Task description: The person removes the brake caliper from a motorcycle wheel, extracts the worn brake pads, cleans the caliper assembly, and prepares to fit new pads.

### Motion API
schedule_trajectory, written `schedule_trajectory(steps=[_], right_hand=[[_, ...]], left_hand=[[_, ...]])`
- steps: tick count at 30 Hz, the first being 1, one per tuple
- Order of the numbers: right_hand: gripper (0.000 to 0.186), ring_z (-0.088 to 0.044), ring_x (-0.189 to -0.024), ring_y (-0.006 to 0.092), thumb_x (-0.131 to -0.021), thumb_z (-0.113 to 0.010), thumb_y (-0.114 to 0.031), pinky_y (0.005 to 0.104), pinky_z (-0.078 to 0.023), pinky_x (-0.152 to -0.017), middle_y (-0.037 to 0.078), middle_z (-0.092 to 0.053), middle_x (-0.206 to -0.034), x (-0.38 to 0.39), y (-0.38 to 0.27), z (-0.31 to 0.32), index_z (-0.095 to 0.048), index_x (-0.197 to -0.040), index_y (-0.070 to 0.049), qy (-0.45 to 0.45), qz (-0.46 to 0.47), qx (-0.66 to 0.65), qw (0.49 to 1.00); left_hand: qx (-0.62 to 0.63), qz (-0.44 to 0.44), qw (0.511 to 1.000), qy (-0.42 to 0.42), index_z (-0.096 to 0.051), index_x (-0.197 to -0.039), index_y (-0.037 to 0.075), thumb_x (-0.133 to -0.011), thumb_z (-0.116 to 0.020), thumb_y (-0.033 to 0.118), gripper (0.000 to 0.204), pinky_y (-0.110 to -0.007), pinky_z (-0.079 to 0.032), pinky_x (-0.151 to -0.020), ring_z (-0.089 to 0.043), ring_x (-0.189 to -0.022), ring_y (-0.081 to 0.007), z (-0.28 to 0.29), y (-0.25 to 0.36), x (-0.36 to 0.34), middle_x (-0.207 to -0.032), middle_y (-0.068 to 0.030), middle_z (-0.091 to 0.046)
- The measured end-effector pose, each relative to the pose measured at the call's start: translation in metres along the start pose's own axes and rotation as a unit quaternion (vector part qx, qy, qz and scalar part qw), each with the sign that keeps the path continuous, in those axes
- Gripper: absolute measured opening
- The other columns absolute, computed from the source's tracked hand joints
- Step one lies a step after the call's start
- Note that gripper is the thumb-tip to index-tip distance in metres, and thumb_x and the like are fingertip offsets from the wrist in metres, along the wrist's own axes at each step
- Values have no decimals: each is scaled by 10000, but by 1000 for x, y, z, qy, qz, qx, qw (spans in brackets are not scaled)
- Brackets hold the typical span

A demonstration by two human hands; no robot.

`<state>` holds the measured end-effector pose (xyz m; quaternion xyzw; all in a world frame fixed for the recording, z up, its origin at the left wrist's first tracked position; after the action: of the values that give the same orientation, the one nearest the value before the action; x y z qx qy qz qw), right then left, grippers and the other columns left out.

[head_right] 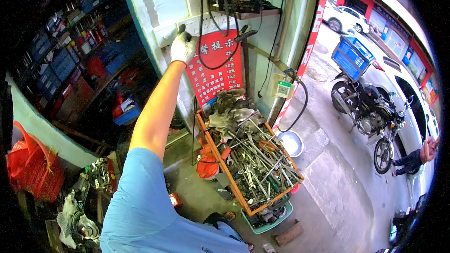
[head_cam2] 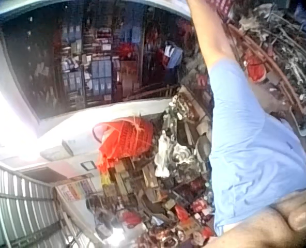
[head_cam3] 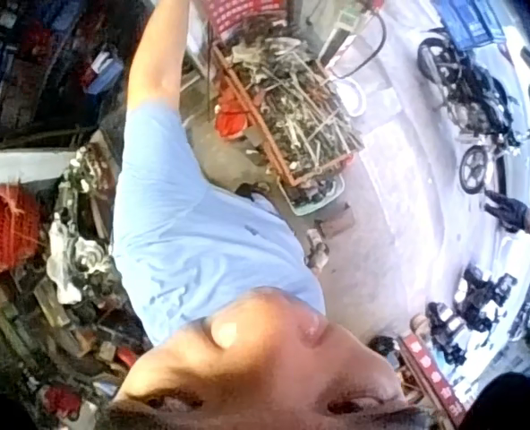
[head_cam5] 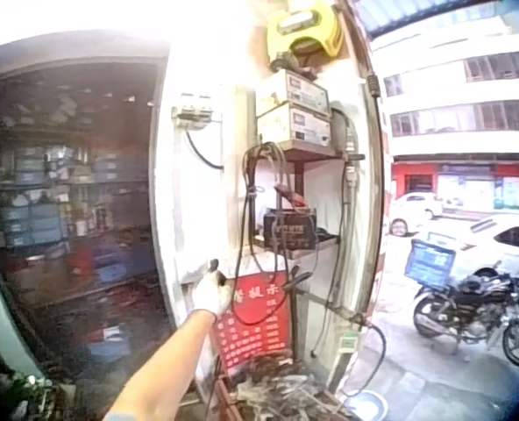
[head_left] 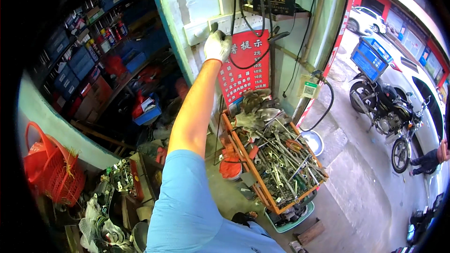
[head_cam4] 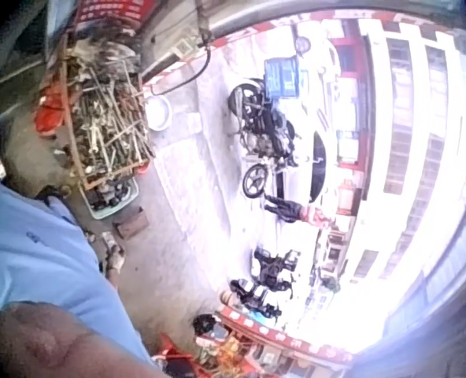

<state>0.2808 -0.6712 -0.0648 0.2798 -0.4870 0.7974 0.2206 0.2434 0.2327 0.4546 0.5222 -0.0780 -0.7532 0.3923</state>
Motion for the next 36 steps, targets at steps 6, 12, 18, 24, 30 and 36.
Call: schedule_trajectory(steps=[6, 12, 18, 24, 30, 36], right_hand=[[357, -573, -675, 115, -933, -526, -191, 254, -425, -489, 76, -620, -861, -26, -15, 2, -473, -1266, -73, -26, 58, -126, 990], [285, -578, -683, 119, -947, -546, -167, 254, -441, -532, 54, -626, -946, 26, -133, 32, -563, -1211, -63, 61, 127, -189, 972], [328, -607, -784, 115, -941, -582, -202, 256, -473, -561, 44, -641, -1008, 55, -124, 88, -564, -1237, -63, 66, 136, -306, 940], [400, -607, -829, 130, -912, -610, -225, 280, -512, -668, 62, -642, -1028, 36, -40, 160, -551, -1264, -46, 14, 113, -333, 936], [337, -611, -885, 140, -932, -545, -151, 276, -522, -728, 56, -645, -1032, 5, 49, 294, -588, -1239, -20, 50, 194, -309, 930], [405, -631, -921, 158, -882, -560, -136, 289, -513, -815, 63, -665, -1058, 4, 76, 429, -579, -1268, -15, -7, 89, -436, 895]], left_hand=[[194, -3, 977, -88, -671, -1070, 8, -880, -621, 353, 397, -412, -514, -804, -677, -926, -311, -28, 29, 29, -1048, -222, -687], [303, 37, 791, -529, -671, -1094, 24, -951, -568, 220, 263, -264, -452, -784, -558, -851, -99, -84, 205, 258, -973, -31, -652], [342, -4, 555, -759, -646, -1102, 46, -899, -594, 93, 215, -293, -490, -799, -580, -904, -119, -106, 331, 544, -975, -45, -659], [266, -308, 357, -841, -262, -1502, 47, -742, -783, 122, 924, -404, -258, -1173, -264, -1437, -355, -27, 484, 804, -1500, -266, -325], [170, -418, 314, -835, -454, -1363, 108, -759, -746, 218, 681, -461, -475, -962, -545, -1151, -430, 9, 600, 982, -1244, -252, -523], [150, -472, 243, -834, -483, -1334, 87, -753, -737, 220, 648, -467, -452, -970, -541, -1142, -422, 29, 722, 1066, -1207, -253, -540]])
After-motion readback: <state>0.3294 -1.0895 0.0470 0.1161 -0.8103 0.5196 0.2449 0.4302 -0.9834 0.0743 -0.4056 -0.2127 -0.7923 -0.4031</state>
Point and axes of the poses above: each hand's wrist, its own x-axis away from the middle knuckle, its own z-axis out of the back of the hand, y = z × x, the point moved 8 cm from there along -x, towards the middle knuckle
